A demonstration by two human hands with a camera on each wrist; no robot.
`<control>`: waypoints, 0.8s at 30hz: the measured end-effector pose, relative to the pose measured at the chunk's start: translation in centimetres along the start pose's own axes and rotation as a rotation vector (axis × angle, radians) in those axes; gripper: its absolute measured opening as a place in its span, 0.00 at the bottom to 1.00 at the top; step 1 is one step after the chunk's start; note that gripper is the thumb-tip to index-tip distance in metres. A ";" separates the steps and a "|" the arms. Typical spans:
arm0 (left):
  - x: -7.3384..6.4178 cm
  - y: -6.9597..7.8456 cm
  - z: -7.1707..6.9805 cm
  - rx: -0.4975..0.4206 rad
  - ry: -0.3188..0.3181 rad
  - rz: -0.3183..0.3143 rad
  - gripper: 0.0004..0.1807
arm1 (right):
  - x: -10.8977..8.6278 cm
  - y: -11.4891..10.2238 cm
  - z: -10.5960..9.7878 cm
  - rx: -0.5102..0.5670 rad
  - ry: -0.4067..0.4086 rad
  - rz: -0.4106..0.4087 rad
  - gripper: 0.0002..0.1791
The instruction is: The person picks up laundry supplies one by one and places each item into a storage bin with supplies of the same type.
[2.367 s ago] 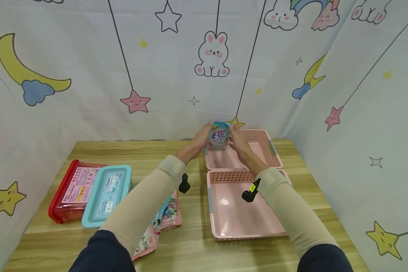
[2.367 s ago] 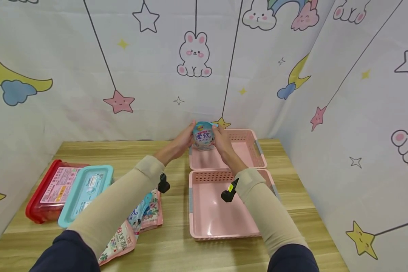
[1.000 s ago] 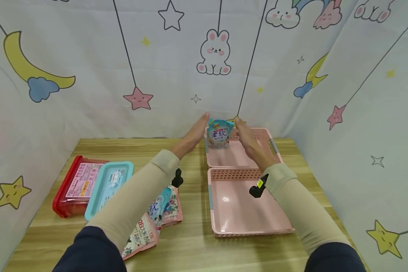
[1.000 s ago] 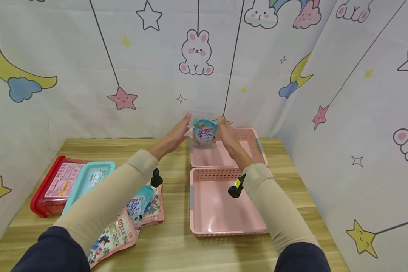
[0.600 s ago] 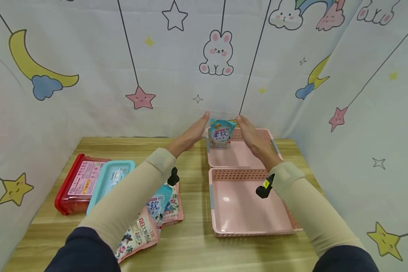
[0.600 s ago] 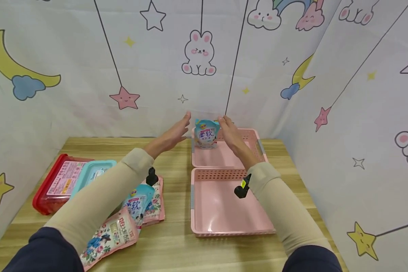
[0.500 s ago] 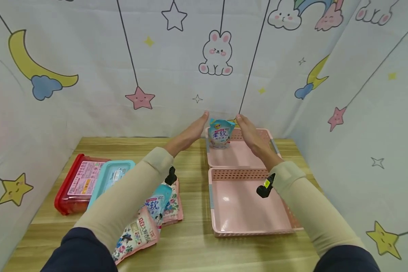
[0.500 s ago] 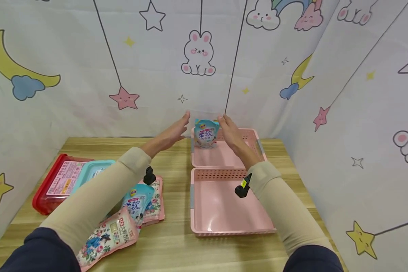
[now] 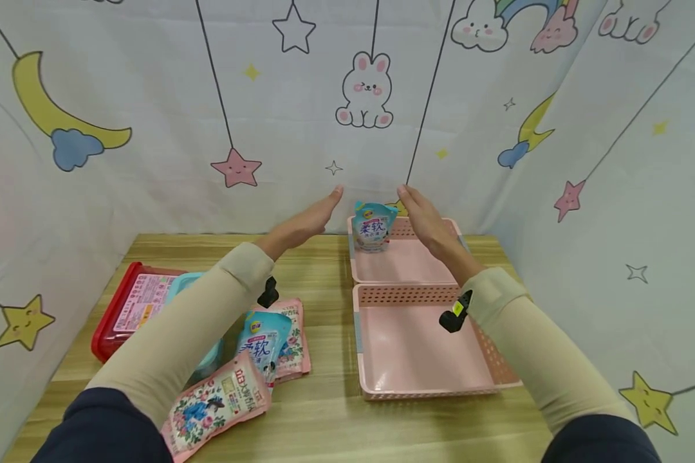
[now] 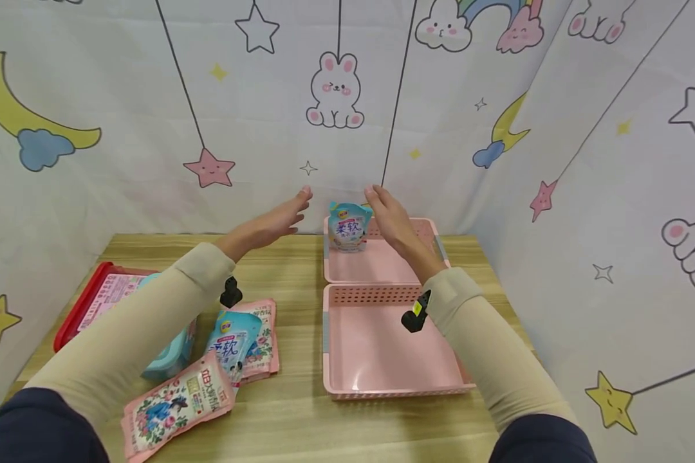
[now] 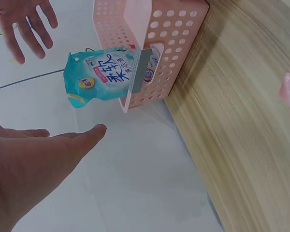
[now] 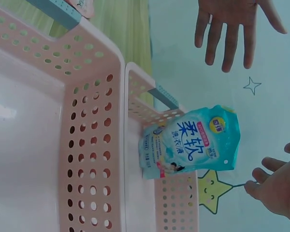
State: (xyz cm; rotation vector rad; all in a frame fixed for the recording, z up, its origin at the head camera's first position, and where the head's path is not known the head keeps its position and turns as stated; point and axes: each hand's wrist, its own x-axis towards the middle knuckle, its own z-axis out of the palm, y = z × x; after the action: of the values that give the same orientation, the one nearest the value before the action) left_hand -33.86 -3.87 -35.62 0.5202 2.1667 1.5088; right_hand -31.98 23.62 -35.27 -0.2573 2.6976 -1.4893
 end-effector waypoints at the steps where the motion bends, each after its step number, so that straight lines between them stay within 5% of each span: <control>1: -0.1 0.1 -0.2 0.007 0.003 -0.003 0.43 | 0.0 -0.2 0.1 0.001 0.003 -0.003 0.47; 15: -1.6 0.7 -2.1 0.171 0.024 -0.034 0.44 | -0.5 -2.8 2.8 0.028 -0.055 -0.104 0.40; 24: -3.4 0.0 -3.2 0.343 -0.037 -0.105 0.41 | -0.9 -3.4 4.9 0.001 -0.123 -0.127 0.37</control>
State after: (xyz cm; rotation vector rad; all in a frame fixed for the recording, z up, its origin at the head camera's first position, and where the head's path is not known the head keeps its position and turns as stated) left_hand -32.84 -8.16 -34.13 0.5292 2.3955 1.0695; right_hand -30.06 17.93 -35.09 -0.5121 2.6286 -1.4528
